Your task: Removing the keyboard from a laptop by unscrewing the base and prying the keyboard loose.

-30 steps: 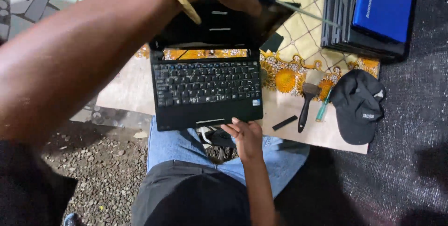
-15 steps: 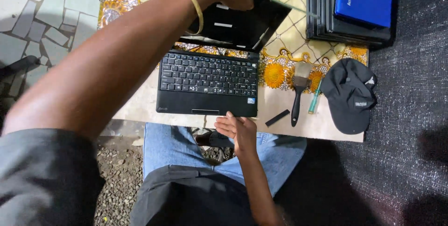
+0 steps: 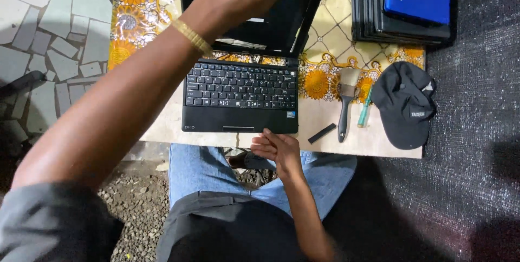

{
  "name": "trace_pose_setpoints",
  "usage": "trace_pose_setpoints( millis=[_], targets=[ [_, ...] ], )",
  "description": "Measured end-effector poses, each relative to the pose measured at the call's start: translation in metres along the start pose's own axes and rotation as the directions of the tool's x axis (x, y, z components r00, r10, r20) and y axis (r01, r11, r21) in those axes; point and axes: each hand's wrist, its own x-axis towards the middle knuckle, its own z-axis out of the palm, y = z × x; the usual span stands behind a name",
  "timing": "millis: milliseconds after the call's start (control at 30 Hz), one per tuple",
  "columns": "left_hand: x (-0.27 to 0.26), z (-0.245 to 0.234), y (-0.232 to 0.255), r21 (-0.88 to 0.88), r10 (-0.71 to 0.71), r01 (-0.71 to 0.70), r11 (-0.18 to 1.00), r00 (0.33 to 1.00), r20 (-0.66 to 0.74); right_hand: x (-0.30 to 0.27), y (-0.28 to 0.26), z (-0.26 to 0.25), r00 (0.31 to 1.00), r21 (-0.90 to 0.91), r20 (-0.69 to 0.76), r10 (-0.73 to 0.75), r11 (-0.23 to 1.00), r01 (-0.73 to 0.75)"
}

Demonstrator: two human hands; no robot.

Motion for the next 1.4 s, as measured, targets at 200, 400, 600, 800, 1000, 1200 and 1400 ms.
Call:
trace_pose_setpoints(
  millis=[200,400,600,800,1000,1200,1400],
  targets=[
    [-0.116,-0.108,0.062,-0.557,-0.321,0.222,0.8,0.943,-0.086,-0.033,-0.017,-0.02,0.993,-0.2,0.028,-0.114,0.973,0.118],
    [-0.287,-0.022,0.109,-0.481,-0.94,0.848,0.222,0.317,0.124,-0.031,-0.038,-0.029,0.856,-0.381,-0.254,-0.45,0.86,0.339],
    [-0.295,-0.023,0.147,-0.582,-0.957,0.809,0.082,0.227,0.181,-0.037,-0.04,-0.012,0.871,-0.51,-0.189,-0.453,0.804,0.307],
    [-0.308,-0.008,0.143,-0.468,-0.944,0.846,0.257,0.324,0.068,-0.03,-0.043,-0.014,0.913,-0.282,-0.215,-0.345,0.918,0.28],
    [-0.309,-0.007,0.147,-0.425,-0.913,0.825,0.372,0.408,-0.007,0.004,-0.013,-0.026,0.827,-0.459,-0.245,-0.506,0.812,0.361],
    [-0.295,-0.014,0.158,-0.385,-0.9,0.837,0.39,0.434,0.032,0.012,-0.012,-0.021,0.771,-0.553,-0.26,-0.581,0.744,0.374],
    [-0.281,-0.026,0.17,-0.315,-0.888,0.866,0.389,0.443,0.122,0.029,-0.009,-0.04,0.824,-0.591,-0.239,-0.514,0.75,0.297]
  ],
)
